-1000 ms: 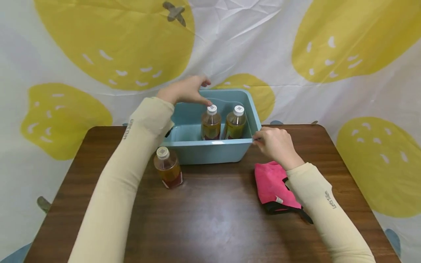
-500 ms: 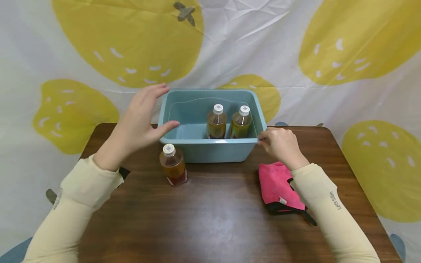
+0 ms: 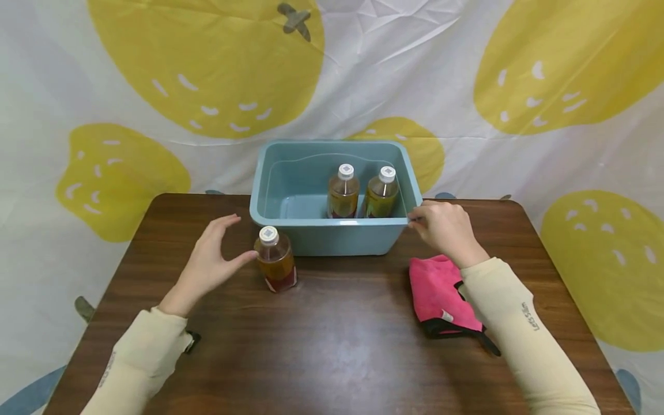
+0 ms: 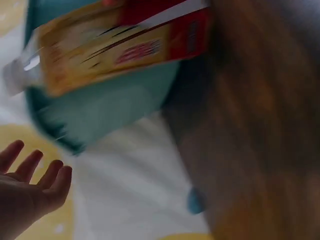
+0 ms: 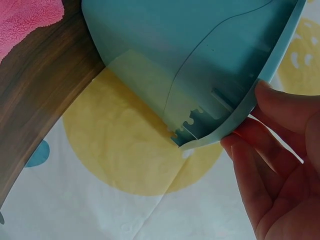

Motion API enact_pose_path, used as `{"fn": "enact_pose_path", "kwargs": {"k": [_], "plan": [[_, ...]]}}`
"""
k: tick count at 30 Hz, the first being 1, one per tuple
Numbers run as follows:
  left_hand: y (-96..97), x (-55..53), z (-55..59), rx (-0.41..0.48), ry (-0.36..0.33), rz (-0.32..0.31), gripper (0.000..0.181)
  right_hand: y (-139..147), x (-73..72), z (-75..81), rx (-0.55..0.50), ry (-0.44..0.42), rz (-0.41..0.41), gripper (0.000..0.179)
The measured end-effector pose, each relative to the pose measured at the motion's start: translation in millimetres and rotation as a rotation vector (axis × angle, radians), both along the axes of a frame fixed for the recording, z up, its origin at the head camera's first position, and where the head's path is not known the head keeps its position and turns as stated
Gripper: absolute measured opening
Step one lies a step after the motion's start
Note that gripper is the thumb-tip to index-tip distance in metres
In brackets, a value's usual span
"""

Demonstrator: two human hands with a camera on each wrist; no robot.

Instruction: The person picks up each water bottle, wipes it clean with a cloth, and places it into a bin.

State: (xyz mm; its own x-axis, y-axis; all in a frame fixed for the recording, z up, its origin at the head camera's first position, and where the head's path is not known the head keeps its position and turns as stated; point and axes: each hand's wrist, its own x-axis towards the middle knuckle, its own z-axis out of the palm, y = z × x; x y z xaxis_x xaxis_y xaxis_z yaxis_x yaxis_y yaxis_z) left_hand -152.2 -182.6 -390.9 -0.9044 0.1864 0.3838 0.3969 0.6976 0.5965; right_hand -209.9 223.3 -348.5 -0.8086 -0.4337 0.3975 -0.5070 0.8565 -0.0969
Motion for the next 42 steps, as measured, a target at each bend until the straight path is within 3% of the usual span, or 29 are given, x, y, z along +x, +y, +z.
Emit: {"fn": "enact_pose_path", "kwargs": {"k": [6,14,18,25,31,36,42], "plan": [[8.0,0.7,-26.0,0.071,-0.127,-0.027,0.069,0,-0.4,-0.5,0.000,-0.008,-0.007,0.008],[19.2,-3.4,-39.8,0.255,-0.286,-0.077,0.066,1,0.1,-0.4,0.007,-0.005,-0.008,0.009],[24.8,-5.6,-42.3,0.295,-0.296,-0.096,0.067,2,0.7,-0.4,0.005,-0.003,-0.011,0.010],[26.8,-4.8,-43.9,0.277,-0.287,-0.078,0.063,5,1.8,-1.8,-0.016,-0.006,0.009,0.010],[25.7,-3.2,-46.2,0.256,-0.252,-0.088,0.063,15,13.3,5.3,-0.087,-0.165,0.039,0.032],[26.5,-2.2,-46.4,0.247,-0.220,-0.086,0.063,29,30.7,8.9,-0.054,-0.263,-0.037,0.049],[26.6,-1.9,-46.0,0.228,-0.212,-0.089,0.062,49,49.7,-11.1,0.022,-0.452,-0.136,0.065]]}}
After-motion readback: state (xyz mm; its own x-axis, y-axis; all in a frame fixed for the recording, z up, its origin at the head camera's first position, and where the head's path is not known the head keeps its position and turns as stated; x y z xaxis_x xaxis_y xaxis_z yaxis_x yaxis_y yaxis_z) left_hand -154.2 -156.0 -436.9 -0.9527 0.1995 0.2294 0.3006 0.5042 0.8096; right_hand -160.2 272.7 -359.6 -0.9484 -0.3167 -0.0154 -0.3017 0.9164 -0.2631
